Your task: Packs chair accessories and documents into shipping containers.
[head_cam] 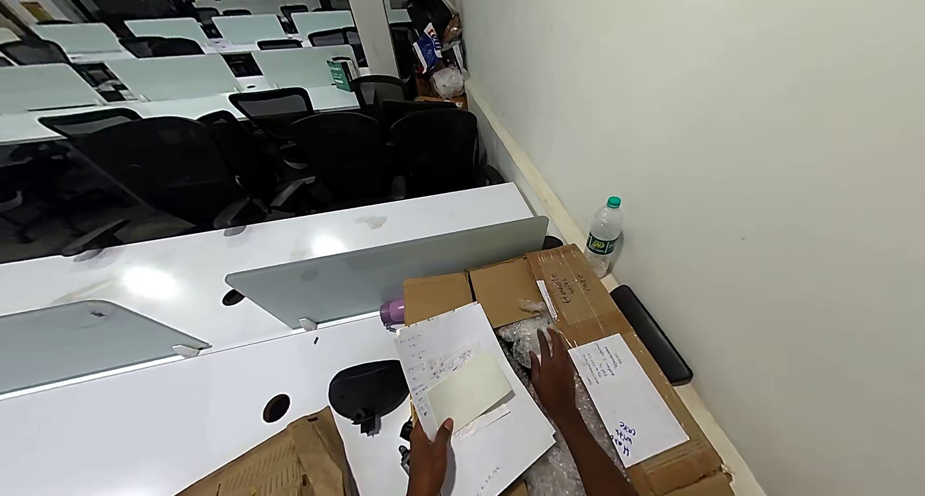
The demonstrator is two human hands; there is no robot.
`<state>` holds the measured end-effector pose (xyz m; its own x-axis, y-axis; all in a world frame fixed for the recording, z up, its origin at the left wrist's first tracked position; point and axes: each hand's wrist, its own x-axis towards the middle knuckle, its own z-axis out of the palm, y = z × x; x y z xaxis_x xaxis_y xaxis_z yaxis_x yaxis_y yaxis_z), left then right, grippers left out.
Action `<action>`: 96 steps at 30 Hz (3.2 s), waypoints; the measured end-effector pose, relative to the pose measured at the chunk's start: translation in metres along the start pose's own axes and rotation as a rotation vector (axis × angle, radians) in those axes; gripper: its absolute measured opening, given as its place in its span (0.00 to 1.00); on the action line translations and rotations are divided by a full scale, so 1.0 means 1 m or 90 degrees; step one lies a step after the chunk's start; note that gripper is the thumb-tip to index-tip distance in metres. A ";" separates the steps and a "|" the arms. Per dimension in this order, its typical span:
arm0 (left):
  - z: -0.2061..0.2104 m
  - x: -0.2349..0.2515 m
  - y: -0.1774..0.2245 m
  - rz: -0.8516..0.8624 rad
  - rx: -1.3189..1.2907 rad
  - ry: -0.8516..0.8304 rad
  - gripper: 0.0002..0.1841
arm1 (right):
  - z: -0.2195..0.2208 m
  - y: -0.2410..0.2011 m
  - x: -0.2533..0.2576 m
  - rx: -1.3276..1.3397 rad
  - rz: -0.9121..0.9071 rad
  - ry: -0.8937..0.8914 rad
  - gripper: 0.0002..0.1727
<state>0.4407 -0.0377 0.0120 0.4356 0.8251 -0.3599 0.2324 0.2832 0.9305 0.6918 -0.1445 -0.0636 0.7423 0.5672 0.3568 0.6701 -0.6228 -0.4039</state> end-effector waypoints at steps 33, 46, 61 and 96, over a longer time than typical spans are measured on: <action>0.139 -0.021 -0.013 -0.113 -0.037 -0.312 0.29 | -0.235 0.040 -0.029 -0.161 0.363 -0.119 0.19; 0.185 0.002 -0.030 -0.293 -0.148 -0.422 0.33 | -0.220 0.028 -0.040 -0.123 0.356 -0.145 0.18; 0.107 -0.039 0.004 -0.087 0.058 -0.431 0.46 | -0.107 0.044 -0.106 -0.161 0.162 -0.168 0.25; -0.113 0.013 -0.133 0.107 0.750 -0.150 0.27 | -0.084 -0.091 -0.168 0.094 -0.001 -0.040 0.17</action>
<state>0.3171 -0.0095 -0.1089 0.6550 0.6650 -0.3588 0.7533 -0.5376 0.3788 0.5065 -0.2282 -0.0159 0.7367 0.6031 0.3057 0.6590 -0.5390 -0.5246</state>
